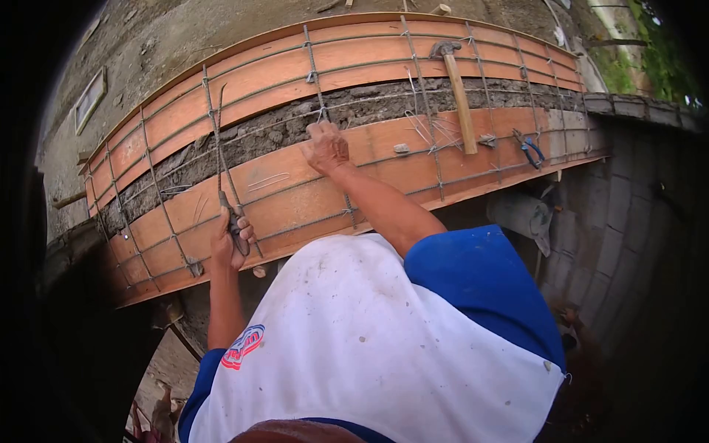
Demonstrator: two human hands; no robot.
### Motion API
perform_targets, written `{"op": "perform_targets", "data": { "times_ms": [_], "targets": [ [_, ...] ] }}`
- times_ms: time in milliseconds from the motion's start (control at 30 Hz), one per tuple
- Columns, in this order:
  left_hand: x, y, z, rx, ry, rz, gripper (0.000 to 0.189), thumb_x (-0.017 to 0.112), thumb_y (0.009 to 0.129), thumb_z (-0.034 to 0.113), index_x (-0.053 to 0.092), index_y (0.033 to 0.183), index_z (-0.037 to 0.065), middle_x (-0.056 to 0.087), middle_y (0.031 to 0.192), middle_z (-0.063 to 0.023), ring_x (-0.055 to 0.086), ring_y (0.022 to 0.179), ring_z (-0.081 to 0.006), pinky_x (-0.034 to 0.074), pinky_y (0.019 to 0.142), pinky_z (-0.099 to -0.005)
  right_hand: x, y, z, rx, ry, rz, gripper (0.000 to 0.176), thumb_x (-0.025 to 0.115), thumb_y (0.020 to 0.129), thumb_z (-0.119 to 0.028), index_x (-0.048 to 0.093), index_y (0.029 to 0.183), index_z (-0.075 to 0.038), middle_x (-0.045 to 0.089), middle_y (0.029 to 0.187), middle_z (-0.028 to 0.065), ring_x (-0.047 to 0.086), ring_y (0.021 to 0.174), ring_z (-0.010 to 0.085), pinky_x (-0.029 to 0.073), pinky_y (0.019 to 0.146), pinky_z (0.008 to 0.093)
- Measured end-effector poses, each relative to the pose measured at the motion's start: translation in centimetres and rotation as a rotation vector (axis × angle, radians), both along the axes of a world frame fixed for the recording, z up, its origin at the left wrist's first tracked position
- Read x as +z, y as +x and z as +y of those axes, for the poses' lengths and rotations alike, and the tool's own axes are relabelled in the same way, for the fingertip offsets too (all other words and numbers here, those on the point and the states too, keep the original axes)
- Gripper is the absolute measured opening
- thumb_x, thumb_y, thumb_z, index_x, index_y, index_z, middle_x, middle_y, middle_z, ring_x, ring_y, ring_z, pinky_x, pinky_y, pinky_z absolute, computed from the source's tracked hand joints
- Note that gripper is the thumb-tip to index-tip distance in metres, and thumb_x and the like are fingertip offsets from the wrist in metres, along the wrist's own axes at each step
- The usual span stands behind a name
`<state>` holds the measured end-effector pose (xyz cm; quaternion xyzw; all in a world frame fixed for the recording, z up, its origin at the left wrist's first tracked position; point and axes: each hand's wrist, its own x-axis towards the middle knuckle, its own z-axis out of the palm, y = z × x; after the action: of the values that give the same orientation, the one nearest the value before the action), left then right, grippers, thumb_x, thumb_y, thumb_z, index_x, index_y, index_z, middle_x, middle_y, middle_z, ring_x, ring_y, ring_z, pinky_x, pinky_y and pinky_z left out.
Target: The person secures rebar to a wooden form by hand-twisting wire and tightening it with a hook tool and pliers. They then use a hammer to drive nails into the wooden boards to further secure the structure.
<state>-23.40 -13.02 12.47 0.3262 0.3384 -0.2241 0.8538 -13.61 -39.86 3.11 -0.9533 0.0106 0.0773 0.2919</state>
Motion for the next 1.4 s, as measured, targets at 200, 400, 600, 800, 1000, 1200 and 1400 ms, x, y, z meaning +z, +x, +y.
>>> {"op": "perform_targets", "data": {
  "times_ms": [200, 400, 600, 800, 1000, 1200, 1400],
  "targets": [
    [-2.0, -3.0, 4.9, -0.478, 0.931, 0.026, 0.032, 0.057, 0.095, 0.039, 0.051, 0.080, 0.011, 0.048, 0.060, 0.0005, 0.049, 0.048, -0.0087, 0.036, 0.039, -0.0236, -6.1, -1.7, 7.4, 0.121, -0.087, 0.364, 0.037, 0.055, 0.090, -0.028, 0.054, 0.119, -0.004, 0.052, 0.126, 0.0236, 0.051, 0.117, 0.0413, 0.044, 0.096, 0.0480],
    [-3.9, -9.1, 12.8, -0.188, 1.012, 0.106, 0.033, 0.059, 0.094, 0.037, 0.053, 0.077, 0.009, 0.051, 0.058, -0.0014, 0.048, 0.044, -0.0107, 0.038, 0.040, -0.0248, -9.2, -3.4, 8.0, 0.238, -0.169, 0.186, 0.017, 0.052, 0.083, -0.007, 0.062, 0.096, -0.008, 0.057, 0.109, 0.0171, 0.056, 0.110, 0.0359, 0.050, 0.079, 0.0468],
    [-3.9, -12.1, 15.0, 0.121, 0.844, 0.310, 0.038, 0.057, 0.093, 0.044, 0.052, 0.077, 0.011, 0.052, 0.057, -0.0022, 0.049, 0.043, -0.0116, 0.035, 0.039, -0.0265, -3.6, -3.0, 6.8, 0.317, -0.140, 0.051, 0.041, 0.070, 0.079, -0.034, 0.061, 0.106, -0.005, 0.057, 0.113, 0.0184, 0.058, 0.104, 0.0373, 0.050, 0.086, 0.0454],
    [-8.2, -11.4, 12.2, 0.002, 0.923, 0.305, 0.041, 0.058, 0.092, 0.045, 0.058, 0.087, 0.005, 0.056, 0.061, -0.0060, 0.055, 0.047, -0.0162, 0.045, 0.045, -0.0307, -4.1, -3.3, 7.5, 0.353, -0.164, 0.164, 0.023, 0.057, 0.087, -0.023, 0.062, 0.096, -0.003, 0.059, 0.107, 0.0209, 0.059, 0.101, 0.0395, 0.049, 0.083, 0.0477],
    [-1.4, -8.7, 9.8, -0.916, 1.778, 0.100, 0.046, 0.064, 0.088, 0.039, 0.059, 0.112, 0.000, 0.064, 0.090, -0.0164, 0.061, 0.093, -0.0334, 0.048, 0.080, -0.0426, -3.2, -2.9, 5.3, 0.423, -0.149, -0.047, 0.013, 0.047, 0.091, -0.012, 0.053, 0.098, -0.002, 0.061, 0.091, 0.0249, 0.060, 0.089, 0.0426, 0.049, 0.075, 0.0505],
    [7.6, -3.3, 3.7, -0.755, 2.149, -1.176, 0.030, 0.062, 0.085, 0.030, 0.061, 0.102, 0.006, 0.064, 0.102, -0.0154, 0.061, 0.099, -0.0331, 0.046, 0.083, -0.0396, 11.0, -5.1, 8.7, 0.910, 0.053, 0.034, 0.013, 0.047, 0.095, -0.015, 0.046, 0.094, -0.003, 0.058, 0.077, 0.0254, 0.057, 0.078, 0.0453, 0.042, 0.065, 0.0529],
    [5.1, -2.7, 8.7, -1.120, 1.700, -1.115, 0.009, 0.055, 0.087, 0.014, 0.059, 0.091, 0.006, 0.060, 0.087, -0.0123, 0.061, 0.083, -0.0300, 0.048, 0.069, -0.0401, 15.1, -6.5, 13.0, 0.866, 0.299, 0.084, 0.019, 0.046, 0.097, -0.021, 0.050, 0.092, -0.003, 0.059, 0.074, 0.0246, 0.057, 0.073, 0.0442, 0.044, 0.064, 0.0487]
  ]
}}
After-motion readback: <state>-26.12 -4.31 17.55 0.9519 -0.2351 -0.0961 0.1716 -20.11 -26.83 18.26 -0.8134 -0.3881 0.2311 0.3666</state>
